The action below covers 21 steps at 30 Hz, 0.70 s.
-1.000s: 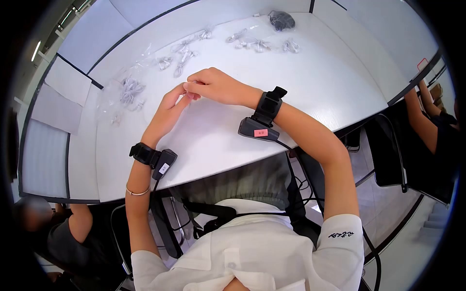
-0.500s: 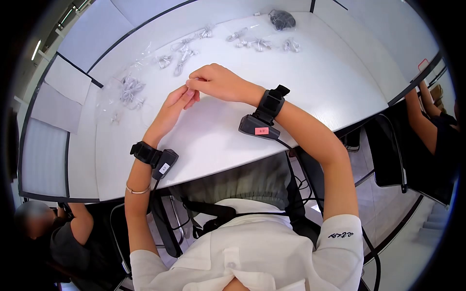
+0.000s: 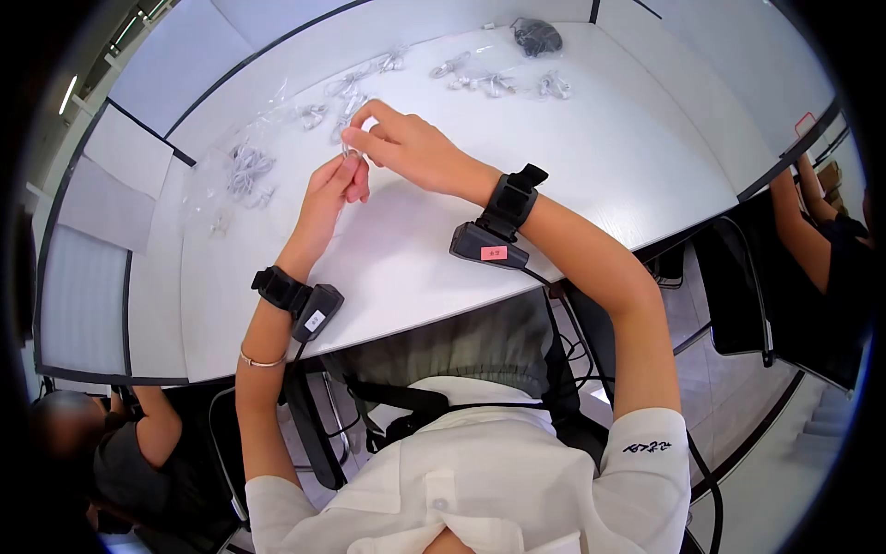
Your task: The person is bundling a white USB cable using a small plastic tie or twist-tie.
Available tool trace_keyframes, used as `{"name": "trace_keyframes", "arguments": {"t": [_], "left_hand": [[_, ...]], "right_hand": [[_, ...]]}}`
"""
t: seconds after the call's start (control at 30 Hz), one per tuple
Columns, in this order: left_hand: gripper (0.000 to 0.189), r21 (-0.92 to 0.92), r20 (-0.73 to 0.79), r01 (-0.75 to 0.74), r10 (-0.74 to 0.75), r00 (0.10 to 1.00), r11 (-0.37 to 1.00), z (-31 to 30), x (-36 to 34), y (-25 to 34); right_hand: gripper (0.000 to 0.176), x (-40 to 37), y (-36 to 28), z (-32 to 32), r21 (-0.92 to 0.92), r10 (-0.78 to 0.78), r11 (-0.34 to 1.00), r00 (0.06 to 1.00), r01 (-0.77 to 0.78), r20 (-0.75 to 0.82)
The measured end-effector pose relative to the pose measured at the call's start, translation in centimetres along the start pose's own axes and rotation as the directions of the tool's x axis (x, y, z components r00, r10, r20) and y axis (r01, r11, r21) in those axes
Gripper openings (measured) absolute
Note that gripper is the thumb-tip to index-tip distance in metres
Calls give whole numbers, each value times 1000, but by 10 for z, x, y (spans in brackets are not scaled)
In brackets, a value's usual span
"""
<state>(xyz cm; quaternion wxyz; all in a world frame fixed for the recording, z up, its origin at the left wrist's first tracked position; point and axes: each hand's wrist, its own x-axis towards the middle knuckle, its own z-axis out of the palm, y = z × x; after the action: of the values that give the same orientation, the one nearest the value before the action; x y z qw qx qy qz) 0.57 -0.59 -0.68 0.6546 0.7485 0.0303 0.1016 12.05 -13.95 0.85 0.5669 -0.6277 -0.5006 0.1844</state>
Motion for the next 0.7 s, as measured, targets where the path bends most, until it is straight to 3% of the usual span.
{"name": "trace_keyframes", "arguments": {"t": [0.13,0.23,0.27,0.37,0.47,0.6,0.7], "left_hand": [[28,-317,-54,-32,16,998,948,-4,3,-2],[25,-371,-220,-111,29,975,922,-7,6,-5],[24,-472,-162,-119,46,986,873,-9,5,-4],[23,-443,-171,-122,50,984,888,-11,6,-7],[24,-501,-172,-73,-17,985,862,-7,4,-4],[24,-542,-145,-89,11,989,836,-8,4,-4],[23,-568,-123,-99,35,992,817,-10,6,-6]], "right_hand": [[41,0,-1,-1,-105,105,989,994,-106,-9],[52,1,10,7,-268,22,963,995,4,96],[51,-1,10,9,-301,86,952,991,-52,100],[45,-1,14,16,-355,43,935,989,11,144],[42,-2,17,22,-335,6,941,987,48,159],[35,-1,28,28,-248,-37,967,994,62,105],[27,1,32,31,-46,7,999,993,-2,114]]}}
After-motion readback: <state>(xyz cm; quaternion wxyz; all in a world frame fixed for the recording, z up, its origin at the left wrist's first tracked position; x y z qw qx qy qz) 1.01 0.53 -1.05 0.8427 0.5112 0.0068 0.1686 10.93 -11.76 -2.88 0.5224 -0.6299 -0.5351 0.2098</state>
